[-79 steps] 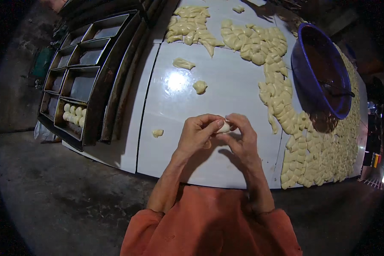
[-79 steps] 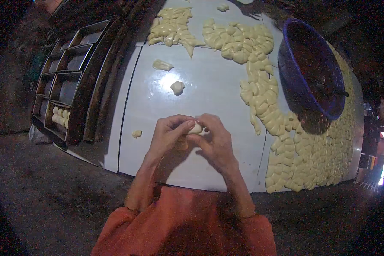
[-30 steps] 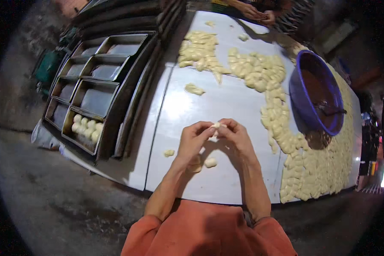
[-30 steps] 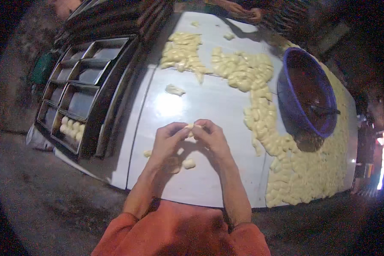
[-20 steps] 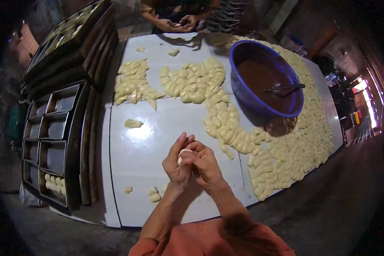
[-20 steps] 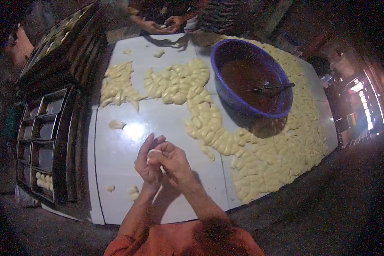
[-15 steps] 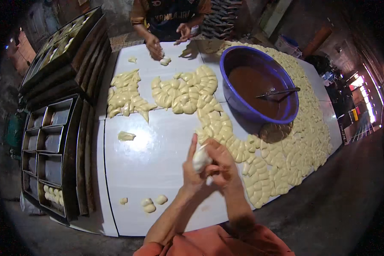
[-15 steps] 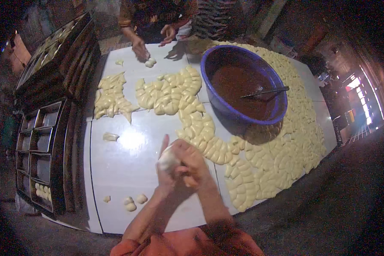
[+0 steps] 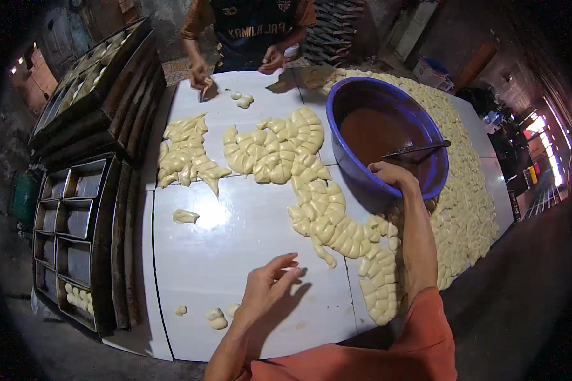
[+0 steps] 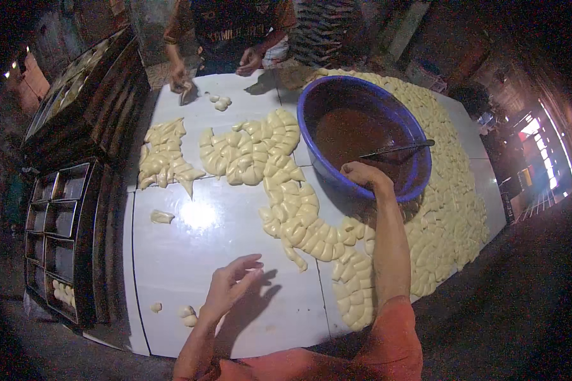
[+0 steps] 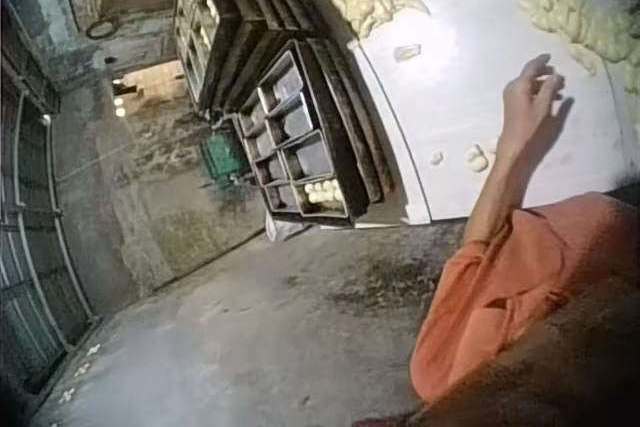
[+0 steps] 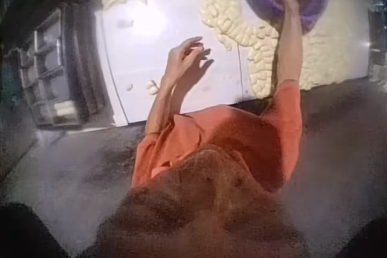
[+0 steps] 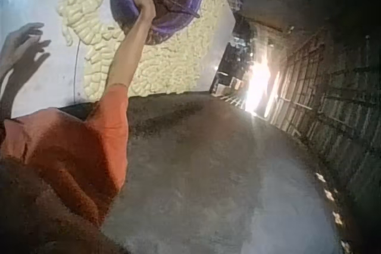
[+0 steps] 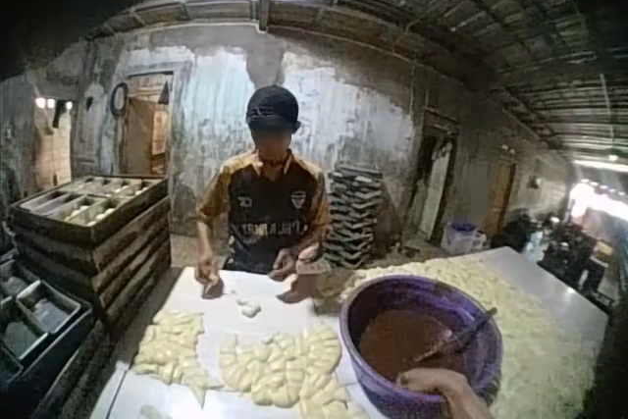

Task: The person fills small pieces of dough with a dark filling from a bowl, rolls them into shapes, and places them into metal baking tins.

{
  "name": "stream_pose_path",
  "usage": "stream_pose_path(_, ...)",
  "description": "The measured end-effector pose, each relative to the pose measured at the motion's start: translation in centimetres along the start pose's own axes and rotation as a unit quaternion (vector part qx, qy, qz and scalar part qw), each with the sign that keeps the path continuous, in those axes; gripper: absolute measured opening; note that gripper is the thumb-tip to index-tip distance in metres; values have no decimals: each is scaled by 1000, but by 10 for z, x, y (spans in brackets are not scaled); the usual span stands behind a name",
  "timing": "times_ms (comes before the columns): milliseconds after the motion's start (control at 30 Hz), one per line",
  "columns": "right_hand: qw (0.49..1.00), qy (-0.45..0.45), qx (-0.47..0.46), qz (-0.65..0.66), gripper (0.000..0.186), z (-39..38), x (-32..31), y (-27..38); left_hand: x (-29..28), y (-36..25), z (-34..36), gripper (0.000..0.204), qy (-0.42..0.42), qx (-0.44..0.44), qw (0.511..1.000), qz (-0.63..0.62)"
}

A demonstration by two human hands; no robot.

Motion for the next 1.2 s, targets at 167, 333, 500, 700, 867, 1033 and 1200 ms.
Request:
stream_pose_path(167,953,-112,-59,274,16,-34,-26,45,-4,3,-3,38,25,-13,1000,13)
stream_pose_path(333,831,-236,-101,493,17,-90,-28,102,16,-10,9,41,47,20,994,-100)
stream_pose_path(500,714,-162,-83,677,14,-115,59,183,27,-10,25,46,36,32,973,-226)
stream_pose_path(700,674,2,-126,728,20,-124,163,270,-33,19,0,38,-69,36,906,-415)
stream_pose_path(867,811,-1,-158,563,39,-142,209,303,-103,51,-44,21,-245,72,848,-465)
stream_pose_path(1033,902,-150,-269,303,49,-169,212,352,-121,43,-63,30,-269,110,881,-374)
stream_pose_path(1200,908,-237,-269,217,19,-168,213,364,-139,34,-68,33,-317,168,909,-212)
Point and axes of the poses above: each hand's wrist, its own z-axis towards the middle knuckle, its own x-axis out of the palm, y = z × x, the point moved 7 cm from there along z, towards the middle knuckle, and after that the axes turned 10 degrees about -z, right-handed, at the moved point
